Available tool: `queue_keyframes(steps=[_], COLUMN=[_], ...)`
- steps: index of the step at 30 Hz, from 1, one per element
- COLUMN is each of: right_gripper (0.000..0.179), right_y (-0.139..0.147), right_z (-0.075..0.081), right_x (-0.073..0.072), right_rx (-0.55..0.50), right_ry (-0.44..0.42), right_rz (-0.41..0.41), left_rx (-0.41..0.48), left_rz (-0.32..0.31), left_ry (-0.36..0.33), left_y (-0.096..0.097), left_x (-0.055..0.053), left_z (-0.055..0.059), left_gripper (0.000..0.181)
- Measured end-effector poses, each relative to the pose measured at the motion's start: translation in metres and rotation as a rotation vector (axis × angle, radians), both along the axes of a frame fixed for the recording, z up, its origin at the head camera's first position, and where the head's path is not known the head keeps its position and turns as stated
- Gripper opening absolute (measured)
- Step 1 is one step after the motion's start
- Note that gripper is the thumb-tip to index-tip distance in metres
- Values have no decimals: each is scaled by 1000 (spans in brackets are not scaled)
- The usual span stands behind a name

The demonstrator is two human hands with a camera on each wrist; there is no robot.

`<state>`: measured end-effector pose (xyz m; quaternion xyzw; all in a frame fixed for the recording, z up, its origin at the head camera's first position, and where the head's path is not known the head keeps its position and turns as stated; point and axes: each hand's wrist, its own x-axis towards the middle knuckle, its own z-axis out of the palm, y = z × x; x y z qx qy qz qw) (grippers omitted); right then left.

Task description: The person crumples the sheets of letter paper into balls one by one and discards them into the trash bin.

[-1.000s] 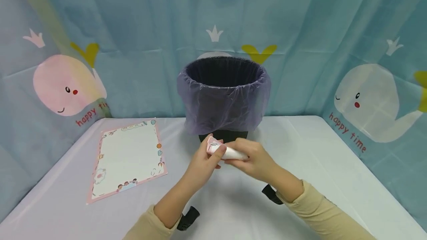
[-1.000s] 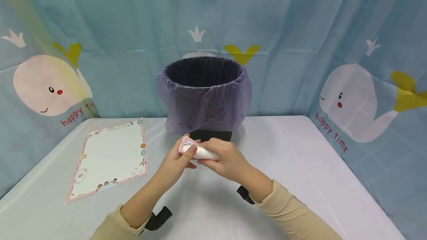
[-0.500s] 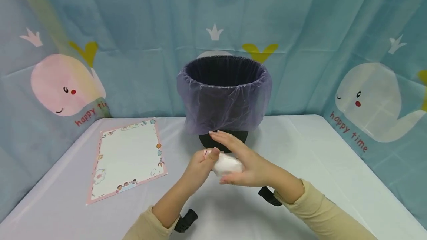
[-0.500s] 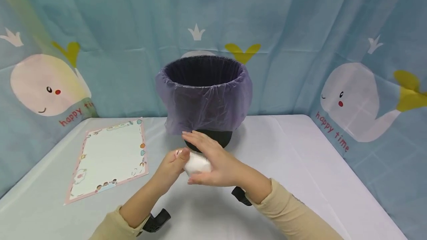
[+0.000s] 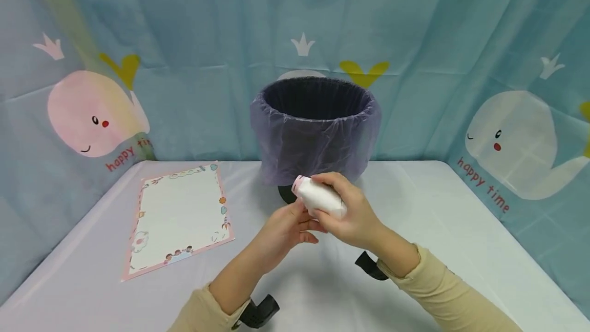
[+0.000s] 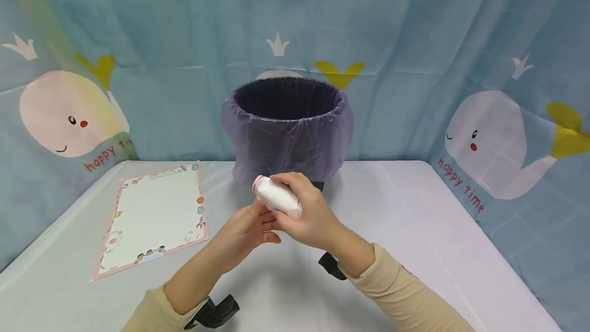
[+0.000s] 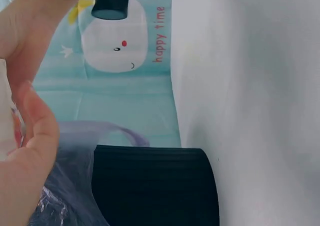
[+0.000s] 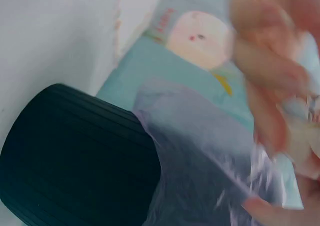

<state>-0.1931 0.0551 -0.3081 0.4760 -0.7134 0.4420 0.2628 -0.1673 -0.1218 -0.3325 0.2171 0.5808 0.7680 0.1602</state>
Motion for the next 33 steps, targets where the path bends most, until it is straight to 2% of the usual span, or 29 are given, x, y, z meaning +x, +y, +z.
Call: queue_keyframes(steps=[2, 4, 6, 8, 10, 12, 14, 15, 17, 20, 23, 26, 29, 33], right_gripper=[56, 67, 79, 94, 106, 114, 116, 116, 110, 95, 85, 80, 81, 76], right_y=[-2, -3, -2, 2, 6, 9, 9, 8, 6, 5, 6, 6, 6, 8], right_z=[-1, -2, -2, -1, 0, 1, 0, 0, -1, -1, 1, 2, 2, 1], right_x=[-1, -2, -2, -2, -4, -4, -5, -5, -5, -3, -1, 1, 3, 1], right_rx=[31, 91, 143, 186, 206, 204, 181, 159, 106, 39, 10, -3, -10, -23], right_ry=[65, 44, -65, -237, -387, -489, -529, -521, -462, -341, -240, -154, -43, 111], right_rz=[56, 168, 263, 342, 424, 501, 566, 584, 556, 462, 386, 317, 222, 106], left_rx=[-30, -33, -33, -30, -39, -54, -79, -97, -132, -187, -231, -253, -274, -330], left_rz=[13, 46, 92, 100, 84, 43, 4, -5, -45, -109, -164, -158, -122, -71], left_ry=[26, 48, 55, 57, 66, 63, 70, 74, 86, 118, 104, 57, 20, 27], left_y=[1, 3, 5, 7, 10, 12, 14, 14, 16, 19, 22, 23, 23, 18], left_x=[1, 2, 3, 2, 1, 0, -1, -2, -3, -6, -6, -6, -6, -2], left_z=[1, 3, 4, 6, 6, 5, 4, 4, 5, 8, 11, 14, 16, 17], left_gripper=[76, 74, 68, 62, 64, 74, 84, 88, 96, 107, 110, 106, 102, 90])
